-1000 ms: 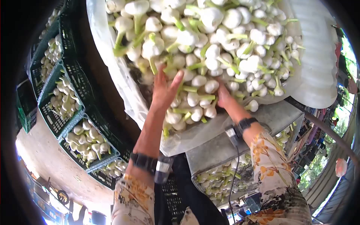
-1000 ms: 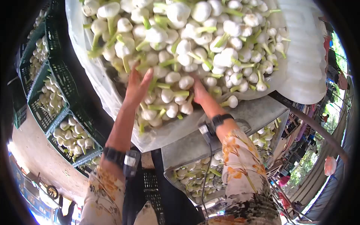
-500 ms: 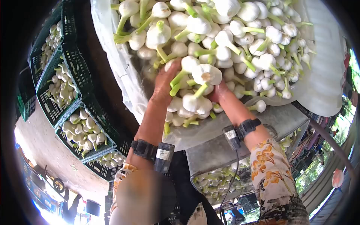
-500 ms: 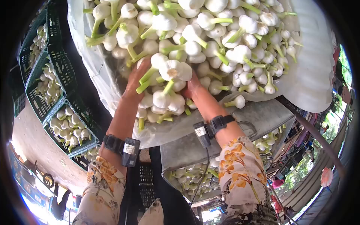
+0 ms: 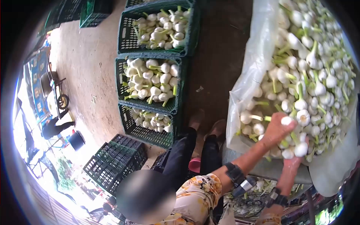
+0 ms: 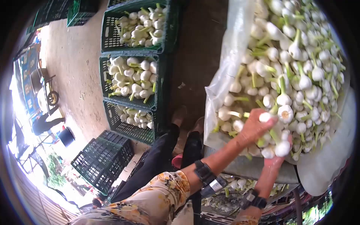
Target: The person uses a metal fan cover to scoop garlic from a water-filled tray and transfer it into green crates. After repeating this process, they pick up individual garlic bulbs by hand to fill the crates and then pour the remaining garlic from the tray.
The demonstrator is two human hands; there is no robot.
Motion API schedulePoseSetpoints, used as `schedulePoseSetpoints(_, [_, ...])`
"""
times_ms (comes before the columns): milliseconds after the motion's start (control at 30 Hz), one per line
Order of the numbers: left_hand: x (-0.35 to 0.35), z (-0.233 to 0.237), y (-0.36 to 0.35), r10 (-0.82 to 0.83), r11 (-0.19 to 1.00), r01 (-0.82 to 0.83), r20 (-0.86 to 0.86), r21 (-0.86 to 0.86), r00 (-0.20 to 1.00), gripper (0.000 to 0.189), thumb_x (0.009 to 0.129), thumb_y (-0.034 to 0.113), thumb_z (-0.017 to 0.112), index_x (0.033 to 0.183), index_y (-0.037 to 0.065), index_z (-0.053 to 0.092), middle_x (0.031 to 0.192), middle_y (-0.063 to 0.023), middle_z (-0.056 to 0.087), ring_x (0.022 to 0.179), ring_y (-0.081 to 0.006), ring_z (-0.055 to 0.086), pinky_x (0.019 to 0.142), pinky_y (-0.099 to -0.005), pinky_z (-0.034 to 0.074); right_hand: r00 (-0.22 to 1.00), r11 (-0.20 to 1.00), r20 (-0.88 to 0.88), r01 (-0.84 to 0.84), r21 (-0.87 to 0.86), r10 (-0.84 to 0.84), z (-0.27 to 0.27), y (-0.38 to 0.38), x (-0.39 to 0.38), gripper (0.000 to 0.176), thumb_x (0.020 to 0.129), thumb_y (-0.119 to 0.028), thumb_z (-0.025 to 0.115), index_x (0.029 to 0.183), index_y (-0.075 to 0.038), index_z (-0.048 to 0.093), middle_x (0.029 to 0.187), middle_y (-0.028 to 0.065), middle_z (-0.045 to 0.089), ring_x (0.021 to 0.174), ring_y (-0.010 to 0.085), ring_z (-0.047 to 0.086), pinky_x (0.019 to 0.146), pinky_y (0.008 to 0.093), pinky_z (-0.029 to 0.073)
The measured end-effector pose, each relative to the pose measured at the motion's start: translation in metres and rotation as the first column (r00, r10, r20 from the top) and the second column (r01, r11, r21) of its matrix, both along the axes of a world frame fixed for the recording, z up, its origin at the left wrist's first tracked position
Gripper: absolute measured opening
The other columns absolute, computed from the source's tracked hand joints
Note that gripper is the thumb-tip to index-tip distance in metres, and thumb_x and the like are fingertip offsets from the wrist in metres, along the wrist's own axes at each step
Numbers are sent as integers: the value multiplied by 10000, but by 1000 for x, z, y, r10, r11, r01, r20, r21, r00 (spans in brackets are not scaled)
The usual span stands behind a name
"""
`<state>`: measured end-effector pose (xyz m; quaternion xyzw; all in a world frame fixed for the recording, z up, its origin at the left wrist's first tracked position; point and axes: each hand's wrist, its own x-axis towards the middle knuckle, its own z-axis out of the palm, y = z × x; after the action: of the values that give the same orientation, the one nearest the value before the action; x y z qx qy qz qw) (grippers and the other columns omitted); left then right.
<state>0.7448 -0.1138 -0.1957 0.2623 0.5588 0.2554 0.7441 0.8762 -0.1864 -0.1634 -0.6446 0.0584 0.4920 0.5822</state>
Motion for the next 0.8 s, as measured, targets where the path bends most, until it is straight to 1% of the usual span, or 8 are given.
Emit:
schedulePoseSetpoints(167, [-75,52,30,80,996,-77,87,-36,993,688,758,479,701,1167,-33,490,1112,-125,496,983,-168,521,856,-286,449,989,999,143,-32,-33,36,66,53,-86,411,920,-392,514,1211,-103,497,1186,82,541,1050,232,558,891,405,482])
schedulePoseSetpoints(300, [-227,78,63,115,993,-116,36,11,993,637,803,433,687,1224,3,476,1085,-97,569,979,-148,555,849,-280,466,918,910,79,-397,120,389,61,96,-196,339,921,-352,542,1133,-88,539,1077,74,588,971,217,594,842,388,512])
schedulePoseSetpoints(333, [-265,69,62,286,957,-285,-16,57,958,499,792,428,688,1046,11,587,1030,-87,577,916,-156,575,776,-288,492,897,877,12,-436,203,443,64,115,-249,336,921,-344,538,1121,-75,545,1055,75,599,946,210,605,817,371,526])
schedulePoseSetpoints(467, [-468,24,78,382,923,-385,132,1,915,463,872,345,640,1207,50,518,1074,-58,596,910,-154,595,764,-296,523,814,840,-254,-438,322,522,-38,140,-404,438,885,-380,523,1130,-20,563,1091,86,601,1000,194,584,885,327,458])
schedulePoseSetpoints(500, [-512,1,77,444,885,-462,201,55,873,534,854,373,657,1241,44,492,1084,-79,587,945,-159,587,769,-311,529,747,730,-15,-645,225,664,-63,149,-433,438,872,-364,549,1128,-9,559,1103,116,594,1023,235,577,904,348,447])
schedulePoseSetpoints(600, [-610,-74,80,617,787,-524,-428,327,660,647,789,389,705,1277,35,472,1117,-106,567,984,-206,576,855,-350,495,173,367,641,-912,-182,748,-155,151,-494,452,821,-292,639,1138,14,536,1193,210,535,1101,355,526,955,394,412])
schedulePoseSetpoints(700, [-676,-154,46,513,858,-176,-790,483,334,590,790,326,681,1280,58,489,1260,-179,492,1190,-298,451,1022,-400,360,-20,249,668,-919,-305,744,-154,139,-501,479,802,-220,669,1211,-23,514,1338,238,409,1194,404,449,989,422,392])
schedulePoseSetpoints(800, [-685,-173,40,460,879,-3,-844,478,277,636,845,430,600,1364,107,420,1424,-209,327,1331,-336,305,1071,-451,284,-128,150,620,-914,-376,774,-131,143,-495,599,815,-267,667,1318,-45,430,1399,267,313,1218,429,425,975,444,414])
